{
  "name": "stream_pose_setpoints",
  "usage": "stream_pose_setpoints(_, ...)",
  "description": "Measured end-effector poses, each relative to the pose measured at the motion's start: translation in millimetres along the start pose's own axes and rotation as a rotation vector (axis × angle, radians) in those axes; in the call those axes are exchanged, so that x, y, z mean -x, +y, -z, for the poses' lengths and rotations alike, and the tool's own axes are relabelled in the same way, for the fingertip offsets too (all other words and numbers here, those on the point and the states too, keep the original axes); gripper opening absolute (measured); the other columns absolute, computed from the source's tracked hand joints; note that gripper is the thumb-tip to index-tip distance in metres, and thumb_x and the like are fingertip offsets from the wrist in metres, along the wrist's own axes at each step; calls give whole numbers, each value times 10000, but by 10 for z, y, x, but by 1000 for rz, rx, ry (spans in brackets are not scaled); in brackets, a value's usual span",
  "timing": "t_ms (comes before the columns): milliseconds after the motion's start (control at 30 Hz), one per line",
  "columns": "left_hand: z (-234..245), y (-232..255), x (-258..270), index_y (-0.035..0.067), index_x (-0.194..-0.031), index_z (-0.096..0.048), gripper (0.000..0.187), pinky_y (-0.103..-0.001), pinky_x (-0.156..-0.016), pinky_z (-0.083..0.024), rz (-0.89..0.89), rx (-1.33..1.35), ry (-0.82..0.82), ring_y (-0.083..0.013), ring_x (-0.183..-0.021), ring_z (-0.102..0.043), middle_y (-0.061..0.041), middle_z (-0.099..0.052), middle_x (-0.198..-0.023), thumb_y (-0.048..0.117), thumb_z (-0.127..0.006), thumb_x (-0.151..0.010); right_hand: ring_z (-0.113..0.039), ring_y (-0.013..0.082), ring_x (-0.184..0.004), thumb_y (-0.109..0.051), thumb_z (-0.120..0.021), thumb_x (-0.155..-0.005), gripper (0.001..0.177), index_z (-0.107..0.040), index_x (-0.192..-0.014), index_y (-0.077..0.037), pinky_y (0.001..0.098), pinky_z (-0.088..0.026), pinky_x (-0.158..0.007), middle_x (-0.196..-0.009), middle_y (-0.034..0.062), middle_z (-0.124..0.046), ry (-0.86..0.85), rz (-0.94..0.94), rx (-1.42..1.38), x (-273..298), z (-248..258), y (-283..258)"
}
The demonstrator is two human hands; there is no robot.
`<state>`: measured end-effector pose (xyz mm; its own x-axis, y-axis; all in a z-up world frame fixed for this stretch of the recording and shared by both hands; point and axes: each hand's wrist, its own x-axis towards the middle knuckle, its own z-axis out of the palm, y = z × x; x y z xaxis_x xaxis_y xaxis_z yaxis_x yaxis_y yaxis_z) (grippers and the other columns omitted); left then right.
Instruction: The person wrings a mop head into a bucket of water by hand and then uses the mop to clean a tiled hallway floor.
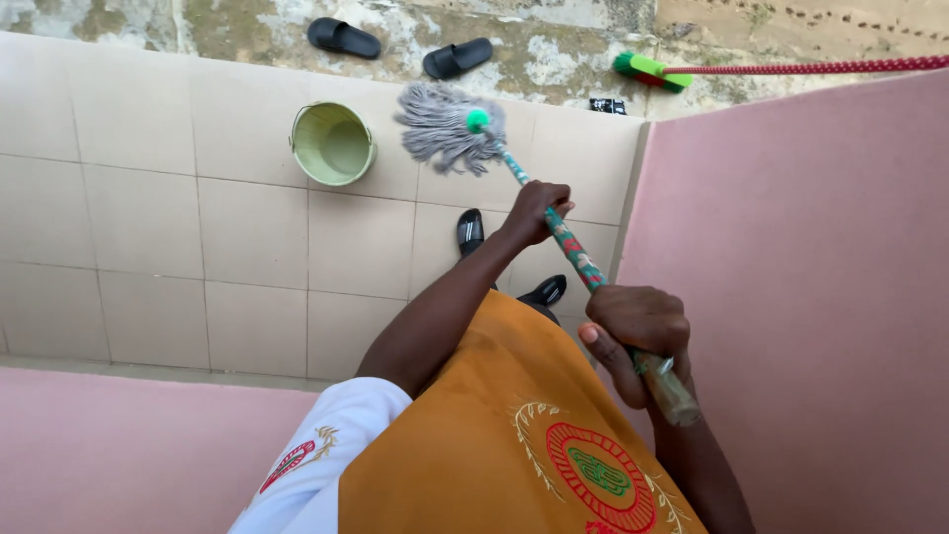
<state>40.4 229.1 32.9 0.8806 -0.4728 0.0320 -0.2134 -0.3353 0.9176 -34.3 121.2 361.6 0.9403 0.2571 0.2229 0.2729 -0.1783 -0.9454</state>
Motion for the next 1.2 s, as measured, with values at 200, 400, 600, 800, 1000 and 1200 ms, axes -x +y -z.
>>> stream_pose_setpoints(200,-273,104,-98,40,-676,-581,294,-429,-547,-450,-23,141,-193,-318,-515,-575,-138,-588,-584,190,-736,-876,-375,253,-423,10,-640,-858,425,-370,-530,-2,372,-293,-474,-496,115,-340,-11,-70,221,45,-185,-46)
stream_pose_setpoints(400,-110,220,187,18,-675,-546,316,-422,-536,-424,40,160,-111,-309,-504,-526,-156,-555,-584,160,-729,-891,-479,212,-455,-86,-637,-962,403,-438,-620,-11,333,-379,-503,-540,76,-444,72,70,35,-81,-353,-117)
stream_pose_setpoints(600,296,163,706,7,-699,-524,299,-416,-509,-403,139,142,75,-305,-475,-482,-164,-497,-561,112,-693,-922,-475,229,-444,-92,-647,-955,412,-435,-608,-27,350,-421,-505,-530,62,-421,-28,143,-251,-10,-491,-101)
stream_pose_setpoints(800,298,92,1171,12,-667,-502,316,-407,-479,-384,148,35,219,-300,-453,-476,-164,-475,-543,90,-678,-916,-474,240,-461,-15,-617,-920,388,-407,-594,-19,361,-397,-514,-531,86,-429,-166,20,-252,349,-334,21)
stream_pose_setpoints(1000,-417,286,1325,29,-659,-553,308,-405,-474,-402,120,32,110,-307,-440,-507,-145,-503,-521,138,-700,-907,-358,256,-448,21,-615,-839,385,-334,-580,-15,388,-294,-508,-528,88,-339,-182,-10,-170,1092,65,-61)
stream_pose_setpoints(1200,-1481,662,1484,31,-717,-618,219,-437,-573,-459,-20,8,11,-318,-564,-580,-140,-575,-593,142,-739,-862,-350,264,-458,45,-638,-763,398,-292,-580,-28,392,-275,-506,-542,91,-302,-75,-21,-5,2140,277,-361)
